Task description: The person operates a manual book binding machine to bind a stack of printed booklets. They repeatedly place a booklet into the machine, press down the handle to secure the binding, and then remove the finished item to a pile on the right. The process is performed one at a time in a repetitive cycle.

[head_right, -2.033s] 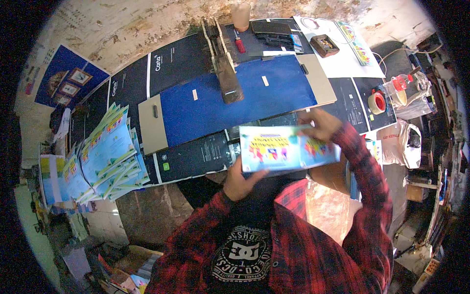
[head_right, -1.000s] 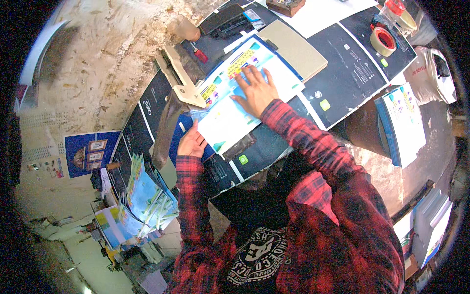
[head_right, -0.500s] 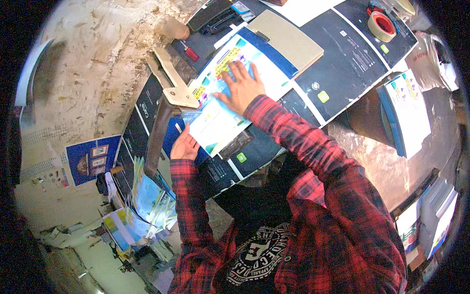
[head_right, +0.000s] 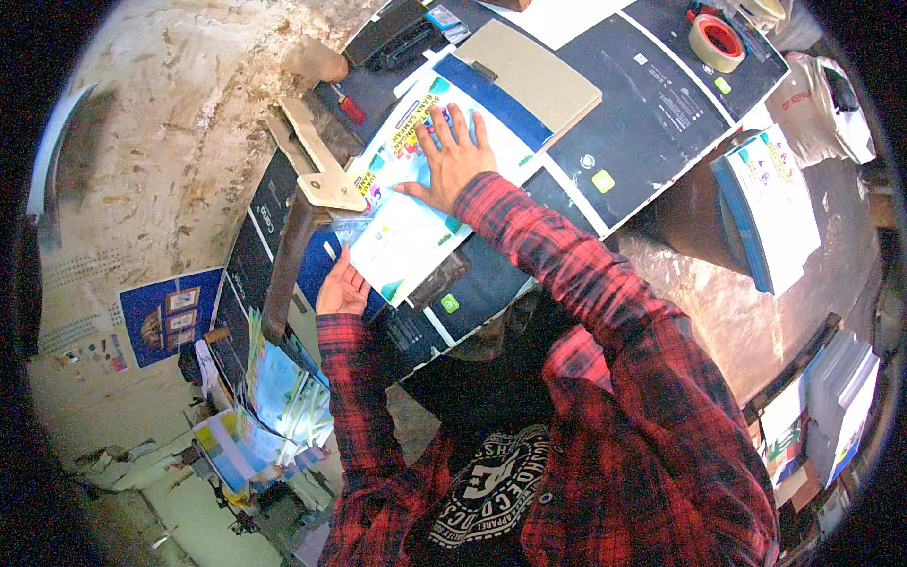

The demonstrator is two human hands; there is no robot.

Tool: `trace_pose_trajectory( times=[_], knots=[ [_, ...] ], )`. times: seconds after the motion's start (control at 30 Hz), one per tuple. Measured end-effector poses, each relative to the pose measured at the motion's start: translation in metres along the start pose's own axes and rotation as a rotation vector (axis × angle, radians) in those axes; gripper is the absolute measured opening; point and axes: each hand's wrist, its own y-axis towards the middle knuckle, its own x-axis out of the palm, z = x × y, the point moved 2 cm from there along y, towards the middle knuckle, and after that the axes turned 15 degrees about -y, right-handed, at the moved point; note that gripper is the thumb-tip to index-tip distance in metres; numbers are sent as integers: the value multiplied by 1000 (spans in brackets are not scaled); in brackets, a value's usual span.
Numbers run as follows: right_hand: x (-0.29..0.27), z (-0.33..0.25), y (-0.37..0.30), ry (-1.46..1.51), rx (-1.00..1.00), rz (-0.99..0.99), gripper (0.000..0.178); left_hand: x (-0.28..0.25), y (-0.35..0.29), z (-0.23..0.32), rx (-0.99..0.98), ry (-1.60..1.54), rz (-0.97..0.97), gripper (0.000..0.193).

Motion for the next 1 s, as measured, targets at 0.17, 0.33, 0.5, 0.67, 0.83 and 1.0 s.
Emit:
trace_pose_trajectory(
  times=[0.17, 0.33, 0.5, 0.67, 0.83, 1.0],
  knots=[
    [2, 12, 4, -11, 14, -39, 97, 7, 6, -4, -33, -30, -17, 46],
    [-7, 32, 14, -25, 24, -98, 103, 26, 10, -16, -11, -36, -12, 37],
    [-8, 38, 17, -45, 52, -70, 107, 33, 10, -18, 17, -19, -39, 37],
    [-36, 17, 13, -87, -19, -180, 106, 8, 1, -8, 44, 1, 19, 44],
    [-18, 15, 17, -78, -46, -151, 106, 6, -5, -1, 24, -22, -34, 42],
    [-15, 33, 22, -82, -35, -92, 99, 24, 7, -15, 23, -55, -71, 38]
  ],
)
